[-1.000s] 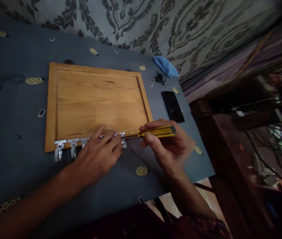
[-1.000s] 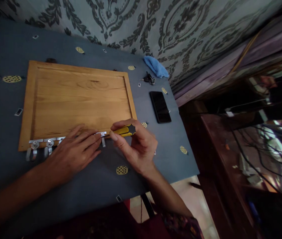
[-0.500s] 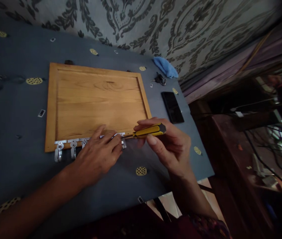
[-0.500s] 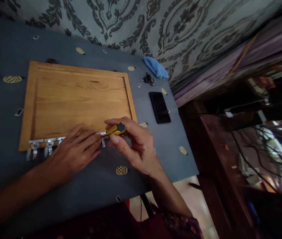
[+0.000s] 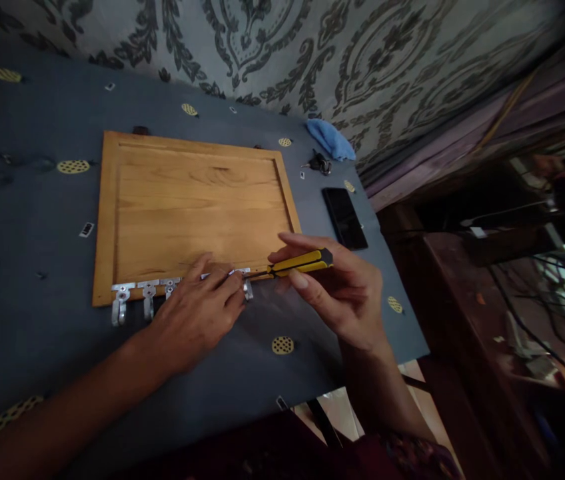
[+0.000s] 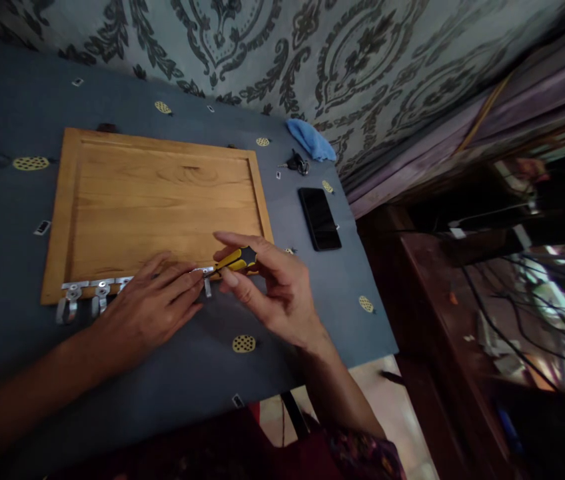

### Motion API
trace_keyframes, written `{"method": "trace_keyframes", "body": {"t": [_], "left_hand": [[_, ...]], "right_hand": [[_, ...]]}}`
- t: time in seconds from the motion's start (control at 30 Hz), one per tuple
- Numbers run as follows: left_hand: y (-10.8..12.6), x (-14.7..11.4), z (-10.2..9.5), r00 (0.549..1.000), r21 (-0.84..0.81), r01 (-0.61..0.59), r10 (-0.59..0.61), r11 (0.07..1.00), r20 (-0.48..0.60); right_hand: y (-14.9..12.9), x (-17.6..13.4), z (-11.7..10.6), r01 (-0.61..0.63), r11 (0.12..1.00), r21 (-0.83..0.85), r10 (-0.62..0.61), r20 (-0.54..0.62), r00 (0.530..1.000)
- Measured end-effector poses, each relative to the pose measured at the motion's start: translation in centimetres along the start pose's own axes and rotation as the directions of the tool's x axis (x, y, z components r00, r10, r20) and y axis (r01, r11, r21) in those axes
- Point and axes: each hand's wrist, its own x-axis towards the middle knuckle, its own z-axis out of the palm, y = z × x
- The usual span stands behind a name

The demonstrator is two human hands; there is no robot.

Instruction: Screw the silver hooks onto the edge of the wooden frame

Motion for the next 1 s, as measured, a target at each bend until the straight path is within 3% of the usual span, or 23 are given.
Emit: {"method": "trace_keyframes", "body": {"t": [0.17, 0.3, 0.4, 0.5, 0.6, 0.73, 1.0], "left_hand": [[0.02, 0.04, -0.14, 1.000, -0.011, 0.002, -0.002, 1.000, -0.005], [0.04, 0.07, -0.18, 1.000, -0.010, 0.003, -0.003, 1.000, -0.002], [0.05, 0.07, -0.10, 1.000, -0.011, 0.007, -0.007, 1.000, -0.010], [0.06, 0.06, -0.05, 1.000, -0.022, 0.011, -0.011, 1.000, -0.015], [0.06, 0.06, -0.05, 1.000, -0.034, 0.019, -0.019, 0.999, 0.000], [0.03, 0.10, 0.00, 1.000, -0.035, 0.012, -0.013, 0.999, -0.025], [-0.03, 0.02, -0.01, 1.000, 0.005, -0.011, 0.012, 1.000, -0.023]], "right_hand": [[0.20, 0.25, 0.20, 0.092, 0.981, -0.172, -0.102, -0.053, 0.993], [0.12, 0.16, 0.51, 0.022, 0.988, -0.152, -0.035, -0.088, 0.995], [-0.14, 0.20, 0.17, 0.004, 0.997, -0.078, -0.004, -0.003, 1.000], [-0.17, 0.20, -0.12, 0.070, 0.989, -0.132, -0.059, 0.087, 0.994], [0.12, 0.02, 0.20, 0.123, 0.968, -0.219, -0.134, -0.033, 0.990], [0.26, -0.17, 0.80, 0.163, 0.965, -0.208, -0.218, -0.275, 0.936], [0.29, -0.59, 0.85, 0.041, 0.977, -0.210, -0.089, -0.225, 0.970]]}}
